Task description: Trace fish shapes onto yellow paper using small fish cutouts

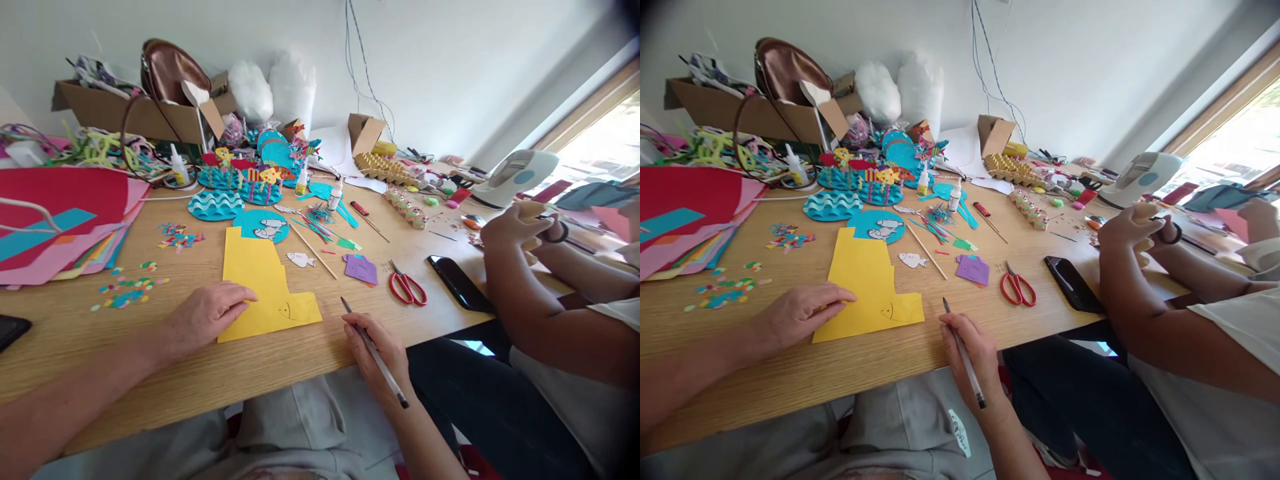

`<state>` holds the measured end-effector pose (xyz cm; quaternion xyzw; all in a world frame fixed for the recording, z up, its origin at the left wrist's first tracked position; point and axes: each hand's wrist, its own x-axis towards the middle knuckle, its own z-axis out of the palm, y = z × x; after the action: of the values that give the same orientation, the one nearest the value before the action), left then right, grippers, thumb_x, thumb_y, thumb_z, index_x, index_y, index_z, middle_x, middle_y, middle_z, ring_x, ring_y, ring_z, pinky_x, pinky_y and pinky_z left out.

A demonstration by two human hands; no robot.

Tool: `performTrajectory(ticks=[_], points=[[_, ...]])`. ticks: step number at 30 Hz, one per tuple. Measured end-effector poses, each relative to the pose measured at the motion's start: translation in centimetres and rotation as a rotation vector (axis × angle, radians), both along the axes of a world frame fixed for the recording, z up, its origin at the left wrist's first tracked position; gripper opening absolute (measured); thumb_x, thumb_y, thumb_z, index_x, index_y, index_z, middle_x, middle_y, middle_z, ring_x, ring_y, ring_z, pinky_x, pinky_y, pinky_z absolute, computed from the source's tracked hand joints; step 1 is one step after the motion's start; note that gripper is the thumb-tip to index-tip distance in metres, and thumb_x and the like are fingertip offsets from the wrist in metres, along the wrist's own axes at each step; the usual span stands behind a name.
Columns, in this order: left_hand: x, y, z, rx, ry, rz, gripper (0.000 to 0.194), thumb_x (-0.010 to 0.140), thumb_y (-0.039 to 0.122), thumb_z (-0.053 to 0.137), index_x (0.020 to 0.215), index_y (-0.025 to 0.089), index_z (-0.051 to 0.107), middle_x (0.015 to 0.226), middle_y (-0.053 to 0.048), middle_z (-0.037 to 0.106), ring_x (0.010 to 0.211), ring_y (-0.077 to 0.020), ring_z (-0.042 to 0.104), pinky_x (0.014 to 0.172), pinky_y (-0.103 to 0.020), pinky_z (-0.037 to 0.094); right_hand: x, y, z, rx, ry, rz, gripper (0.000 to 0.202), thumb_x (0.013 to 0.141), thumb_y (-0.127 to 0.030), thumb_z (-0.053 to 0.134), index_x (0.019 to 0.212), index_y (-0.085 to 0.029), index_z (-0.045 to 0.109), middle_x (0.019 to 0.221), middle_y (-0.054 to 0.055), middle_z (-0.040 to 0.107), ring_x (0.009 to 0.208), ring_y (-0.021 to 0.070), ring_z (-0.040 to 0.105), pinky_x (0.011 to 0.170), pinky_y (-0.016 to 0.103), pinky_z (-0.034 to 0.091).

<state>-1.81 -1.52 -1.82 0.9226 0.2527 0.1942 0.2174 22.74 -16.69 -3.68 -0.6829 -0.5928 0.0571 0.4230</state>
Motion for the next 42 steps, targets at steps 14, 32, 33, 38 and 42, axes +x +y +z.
performTrajectory(ticks=[14, 32, 33, 38, 42], points=[[-2.1, -1.0, 1.6, -1.041, -0.719, 0.606, 0.041, 0.078, 0.022, 0.053, 0.119, 0.023, 0.047, 0.118, -0.008, 0.054, 0.118, -0.0198, 0.047, 0.093, -0.034, 0.046, 0.1, 1.2, -0.4, -0.057, -0.02, 0.093, 0.017, 0.085, -0.024, 0.045, 0.091, -0.02, 0.061, 0.085, 0.006, 0.067, 0.077, 0.0169, 0.063, 0.07, 0.027, 0.05], [-1.2, -3.3, 1.9, -1.157, -0.592, 0.488, 0.046, 0.082, 0.032, 0.051, 0.127, 0.028, 0.04, 0.14, -0.008, 0.033, 0.125, -0.0214, 0.038, 0.091, -0.036, 0.045, 1.5, 3.6, 2.5, -0.239, -0.289, 0.23, 0.023, 0.085, -0.021, 0.041, 0.099, -0.021, 0.059, 0.096, 0.007, 0.067, 0.086, 0.0208, 0.064, 0.071, 0.031, 0.049], [-1.3, -3.3, 1.9, -1.163, -0.586, 0.462, 0.046, 0.082, 0.032, 0.051, 0.126, 0.027, 0.041, 0.138, -0.008, 0.035, 0.122, -0.0213, 0.042, 0.089, -0.036, 0.046, 1.6, 3.9, 3.1, -0.223, -0.302, 0.235, 0.023, 0.085, -0.021, 0.041, 0.1, -0.021, 0.059, 0.097, 0.008, 0.067, 0.086, 0.0207, 0.063, 0.071, 0.031, 0.048], [-0.1, -1.0, 3.3, -0.885, -0.42, 0.228, 0.037, 0.081, 0.03, 0.05, 0.117, 0.022, 0.049, 0.12, -0.008, 0.053, 0.104, -0.0186, 0.055, 0.085, -0.034, 0.048, 1.2, 6.0, 6.2, -0.184, -0.365, 0.337, 0.023, 0.089, -0.022, 0.038, 0.101, -0.02, 0.058, 0.094, 0.008, 0.066, 0.084, 0.0186, 0.062, 0.068, 0.028, 0.046], [2.5, 3.5, 4.7, -0.306, -0.152, 0.274, 0.034, 0.076, 0.022, 0.047, 0.108, 0.016, 0.055, 0.103, -0.007, 0.061, 0.092, -0.0192, 0.058, 0.079, -0.035, 0.049, 0.1, 7.1, 6.4, -0.183, -0.418, 0.379, 0.025, 0.089, -0.02, 0.037, 0.098, -0.018, 0.06, 0.09, 0.007, 0.066, 0.079, 0.0174, 0.062, 0.064, 0.026, 0.045]])
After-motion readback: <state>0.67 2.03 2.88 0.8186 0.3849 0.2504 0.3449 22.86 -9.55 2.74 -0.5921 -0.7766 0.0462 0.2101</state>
